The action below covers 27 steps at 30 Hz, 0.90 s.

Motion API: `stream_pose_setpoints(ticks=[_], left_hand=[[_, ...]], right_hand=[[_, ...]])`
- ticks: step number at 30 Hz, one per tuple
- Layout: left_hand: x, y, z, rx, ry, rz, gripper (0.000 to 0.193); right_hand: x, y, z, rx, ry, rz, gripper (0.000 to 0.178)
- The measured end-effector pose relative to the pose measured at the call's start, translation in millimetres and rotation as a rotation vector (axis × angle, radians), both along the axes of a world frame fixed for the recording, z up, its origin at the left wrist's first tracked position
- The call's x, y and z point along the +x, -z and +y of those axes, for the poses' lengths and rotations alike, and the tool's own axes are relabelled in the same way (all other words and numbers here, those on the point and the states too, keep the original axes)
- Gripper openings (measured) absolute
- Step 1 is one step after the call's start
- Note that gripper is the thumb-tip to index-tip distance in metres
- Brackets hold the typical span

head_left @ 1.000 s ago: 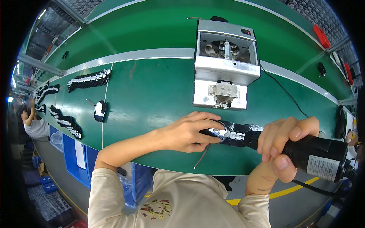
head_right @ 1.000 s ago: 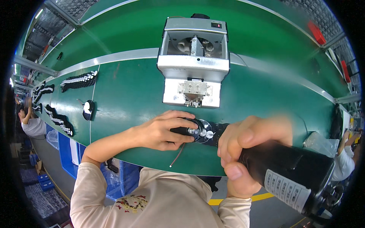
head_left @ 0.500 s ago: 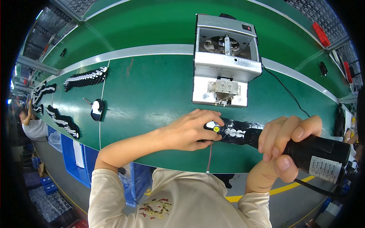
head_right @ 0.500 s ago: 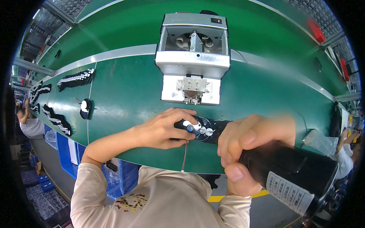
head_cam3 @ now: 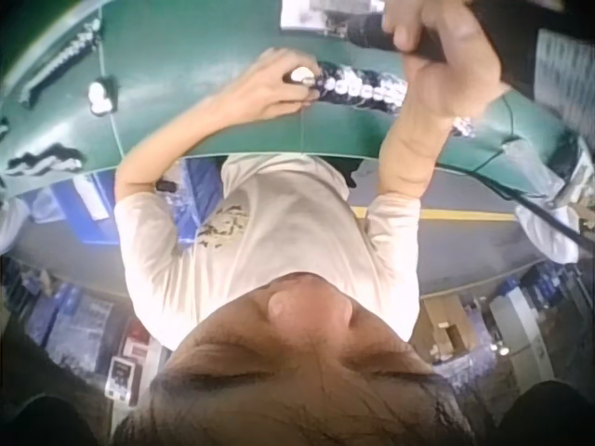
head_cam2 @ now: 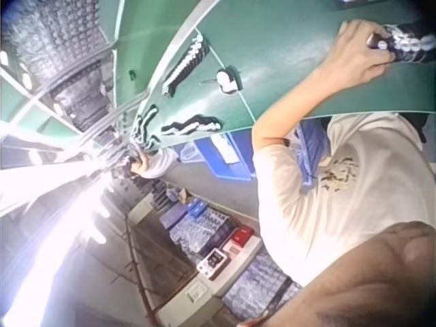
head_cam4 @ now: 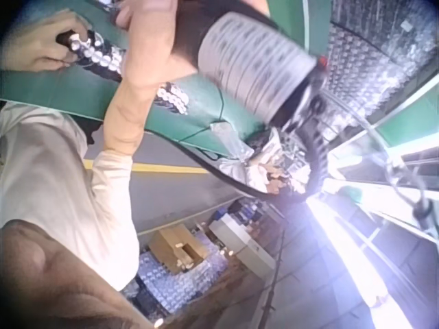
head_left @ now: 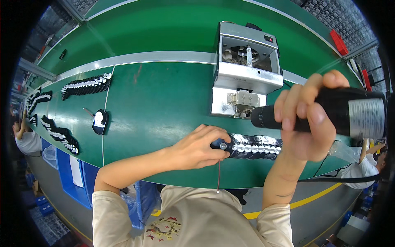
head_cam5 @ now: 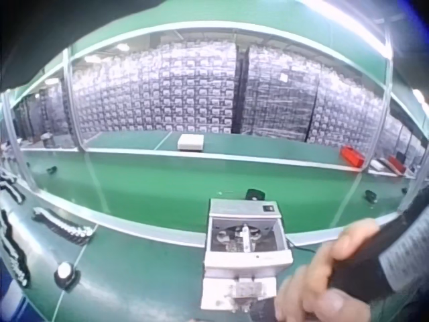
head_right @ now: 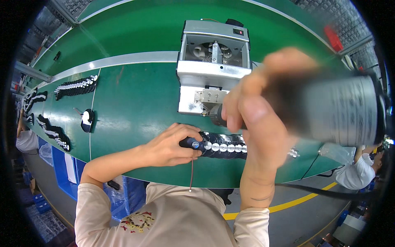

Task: Manually assemble and test electronic lighting components using hand tools on an assembly line.

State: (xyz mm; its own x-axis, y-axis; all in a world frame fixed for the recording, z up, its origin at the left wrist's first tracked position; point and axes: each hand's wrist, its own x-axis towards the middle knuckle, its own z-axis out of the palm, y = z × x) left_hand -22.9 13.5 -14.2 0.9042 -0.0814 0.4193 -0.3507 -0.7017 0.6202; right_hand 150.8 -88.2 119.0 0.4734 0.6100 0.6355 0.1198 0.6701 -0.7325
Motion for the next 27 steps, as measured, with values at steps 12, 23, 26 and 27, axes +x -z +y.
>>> stream_pose_setpoints(ticks=[12, 23, 26, 27], left_hand=[[-3, 13, 2, -0.029, -0.024, -0.079, 0.019], [-6, 17, 0, -0.022, -0.047, -0.091, 0.019], [-7, 16, 1, -0.033, -0.034, -0.074, 0.024], [-6, 15, 1, -0.040, -0.033, -0.076, 0.025]], right_hand=[[-7, 3, 30, -0.258, 0.150, 0.010, 0.036], [-21, 20, -23, -0.167, -0.201, -0.009, 0.039], [-25, 26, -25, -0.180, -0.196, 0.025, 0.039], [-27, 28, -25, -0.183, -0.181, 0.039, 0.039]])
